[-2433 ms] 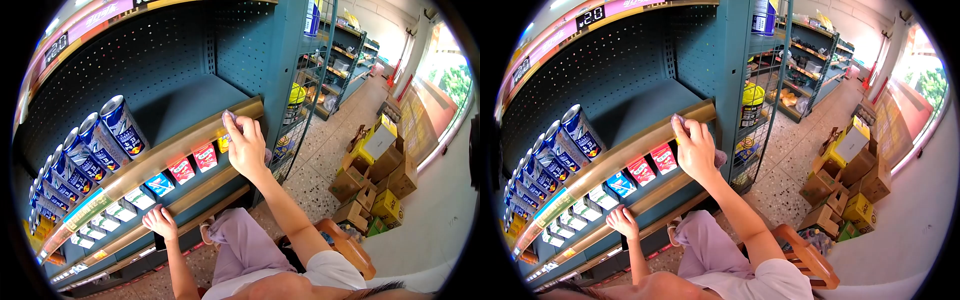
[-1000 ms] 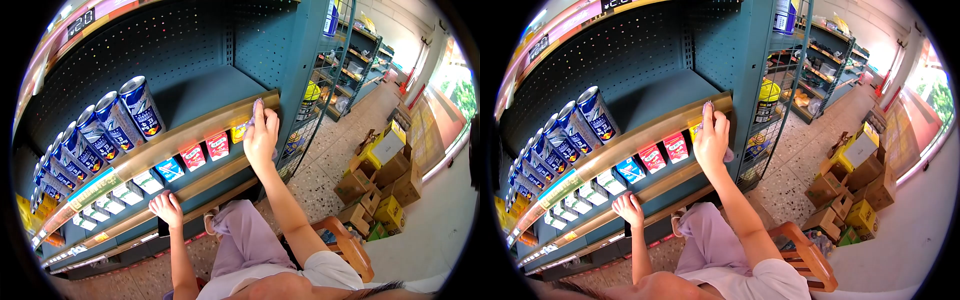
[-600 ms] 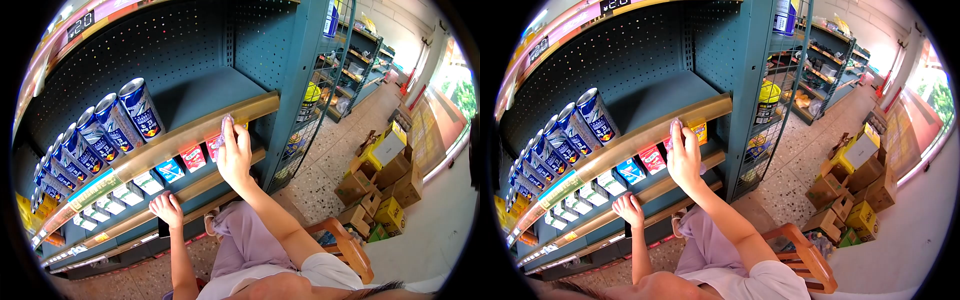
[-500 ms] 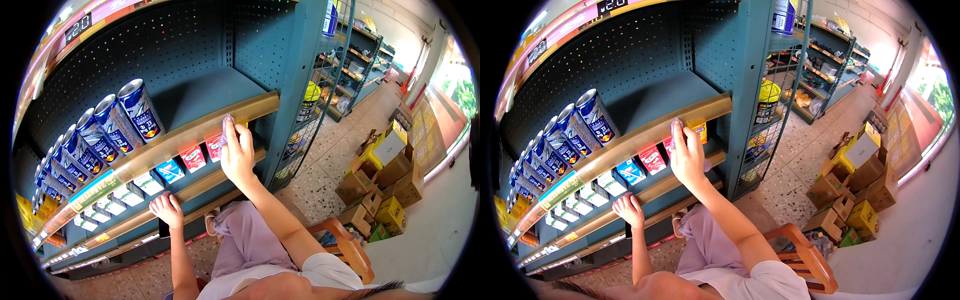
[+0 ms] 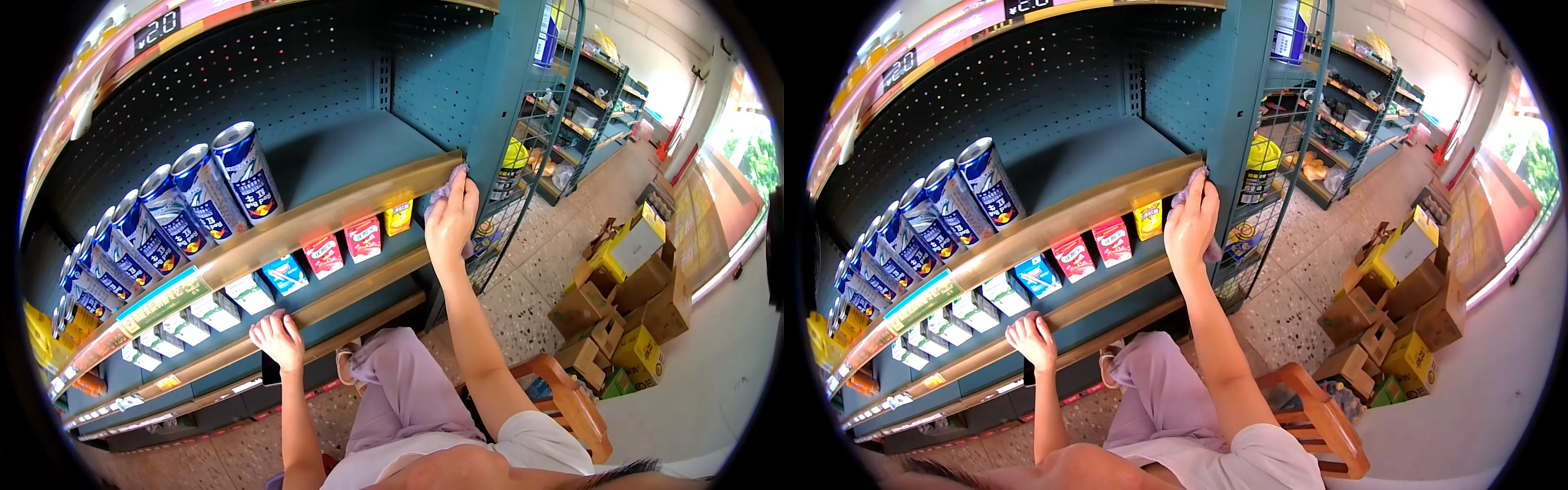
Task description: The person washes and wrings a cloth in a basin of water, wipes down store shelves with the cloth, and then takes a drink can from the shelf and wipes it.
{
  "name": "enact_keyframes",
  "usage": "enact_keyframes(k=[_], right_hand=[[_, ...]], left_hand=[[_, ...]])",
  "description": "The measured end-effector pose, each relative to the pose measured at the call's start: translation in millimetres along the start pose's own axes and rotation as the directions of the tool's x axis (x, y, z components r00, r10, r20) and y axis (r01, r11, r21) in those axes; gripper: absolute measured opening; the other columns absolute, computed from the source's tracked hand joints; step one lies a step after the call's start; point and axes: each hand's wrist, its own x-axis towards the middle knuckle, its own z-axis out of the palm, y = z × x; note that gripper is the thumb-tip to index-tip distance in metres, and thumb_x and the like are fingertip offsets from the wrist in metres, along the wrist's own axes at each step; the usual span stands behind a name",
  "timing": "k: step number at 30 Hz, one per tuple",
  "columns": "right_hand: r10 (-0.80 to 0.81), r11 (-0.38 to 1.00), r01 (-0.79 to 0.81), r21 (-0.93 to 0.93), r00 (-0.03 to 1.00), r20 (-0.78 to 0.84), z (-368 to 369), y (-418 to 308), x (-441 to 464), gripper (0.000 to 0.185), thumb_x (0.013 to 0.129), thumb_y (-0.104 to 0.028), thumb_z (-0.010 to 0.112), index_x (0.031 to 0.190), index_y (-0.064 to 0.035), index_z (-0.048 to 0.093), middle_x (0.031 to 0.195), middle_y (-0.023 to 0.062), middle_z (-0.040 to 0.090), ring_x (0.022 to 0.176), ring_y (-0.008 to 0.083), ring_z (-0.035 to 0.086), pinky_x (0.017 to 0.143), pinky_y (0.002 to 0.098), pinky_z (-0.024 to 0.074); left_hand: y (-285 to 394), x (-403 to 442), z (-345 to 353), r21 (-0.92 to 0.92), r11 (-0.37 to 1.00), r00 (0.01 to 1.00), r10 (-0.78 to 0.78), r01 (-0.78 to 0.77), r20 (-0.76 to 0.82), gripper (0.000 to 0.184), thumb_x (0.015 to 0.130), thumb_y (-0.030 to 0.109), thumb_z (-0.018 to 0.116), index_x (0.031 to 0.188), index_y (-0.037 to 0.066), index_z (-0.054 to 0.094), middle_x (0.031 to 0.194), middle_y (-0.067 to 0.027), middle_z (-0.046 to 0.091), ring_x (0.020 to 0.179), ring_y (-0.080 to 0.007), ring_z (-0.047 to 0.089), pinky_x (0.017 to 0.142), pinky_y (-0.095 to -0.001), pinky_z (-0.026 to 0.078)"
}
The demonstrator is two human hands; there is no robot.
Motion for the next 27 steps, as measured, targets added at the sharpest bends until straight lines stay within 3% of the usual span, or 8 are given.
enact_keyframes(k=[4,7,11,13,17,21,27], right_hand=[[0.028,0.997,-0.032,0.076,0.998,0.062,-7,-15,-4,0.057,0.080,0.004,0.050,0.137,0.0029,0.047,0.120,0.0231,0.052,0.105,0.0403,0.052,0.093,0.0446,0.0434],[-0.107,0.988,0.091,0.124,0.986,0.128,-17,-43,-8,0.057,0.079,0.003,0.055,0.135,0.0016,0.051,0.114,0.0183,0.053,0.103,0.0368,0.053,0.091,0.0432,0.0448],[-0.164,0.973,0.132,0.187,0.972,0.169,-20,-66,-5,0.055,0.077,0.001,0.060,0.132,-0.0011,0.055,0.111,0.0152,0.052,0.097,0.0341,0.053,0.087,0.0418,0.0452],[-0.096,0.982,0.071,0.174,0.985,0.144,-21,-77,1,0.055,0.074,0.006,0.052,0.128,-0.0006,0.060,0.107,0.0154,0.053,0.097,0.0328,0.053,0.088,0.0403,0.0449],[-0.109,0.992,0.095,0.081,0.978,0.181,-21,-90,5,0.055,0.073,0.005,0.055,0.128,-0.0002,0.060,0.105,0.0143,0.053,0.095,0.0324,0.052,0.086,0.0402,0.0452],[-0.189,0.979,0.162,0.123,0.947,0.259,-22,-95,-1,0.060,0.071,0.003,0.059,0.131,0.0010,0.056,0.109,0.0148,0.052,0.095,0.0346,0.050,0.084,0.0423,0.0453],[-0.261,0.958,0.214,0.191,0.926,0.273,-22,-113,-8,0.054,0.073,0.002,0.060,0.127,-0.0037,0.061,0.105,0.0112,0.056,0.089,0.0315,0.053,0.080,0.0404,0.0458]], left_hand=[[3,1,-1,-0.016,1.000,1.000,-0.008,0.008,-0.010,0.015,0.092,0.022,0.054,0.098,0.012,0.064,0.094,-0.0072,0.060,0.097,-0.0283,0.054,0.103,-0.0484,0.033],[3,1,0,-0.028,1.000,1.000,-0.013,0.012,-0.018,0.015,0.092,0.021,0.054,0.098,0.011,0.063,0.094,-0.0075,0.060,0.097,-0.0287,0.054,0.103,-0.0483,0.033],[3,1,-2,-0.037,0.999,1.000,-0.023,0.022,-0.014,0.013,0.092,0.020,0.055,0.097,0.011,0.063,0.093,-0.0079,0.059,0.096,-0.0296,0.054,0.102,-0.0477,0.032],[3,2,-3,-0.038,0.999,1.000,-0.018,0.018,-0.014,0.012,0.091,0.020,0.055,0.097,0.011,0.063,0.093,-0.0080,0.059,0.096,-0.0299,0.054,0.102,-0.0476,0.032],[2,2,-2,-0.027,1.000,1.000,-0.014,0.013,-0.023,0.012,0.091,0.019,0.056,0.097,0.012,0.063,0.093,-0.0083,0.059,0.097,-0.0300,0.053,0.102,-0.0476,0.032],[0,1,4,-0.030,0.999,1.000,-0.024,0.023,-0.015,0.013,0.091,0.020,0.055,0.098,0.012,0.062,0.094,-0.0080,0.060,0.097,-0.0295,0.053,0.102,-0.0480,0.031],[-1,1,6,-0.014,0.999,0.999,-0.036,0.036,-0.017,0.014,0.091,0.023,0.056,0.097,0.013,0.064,0.093,-0.0075,0.060,0.096,-0.0294,0.054,0.102,-0.0481,0.032]])
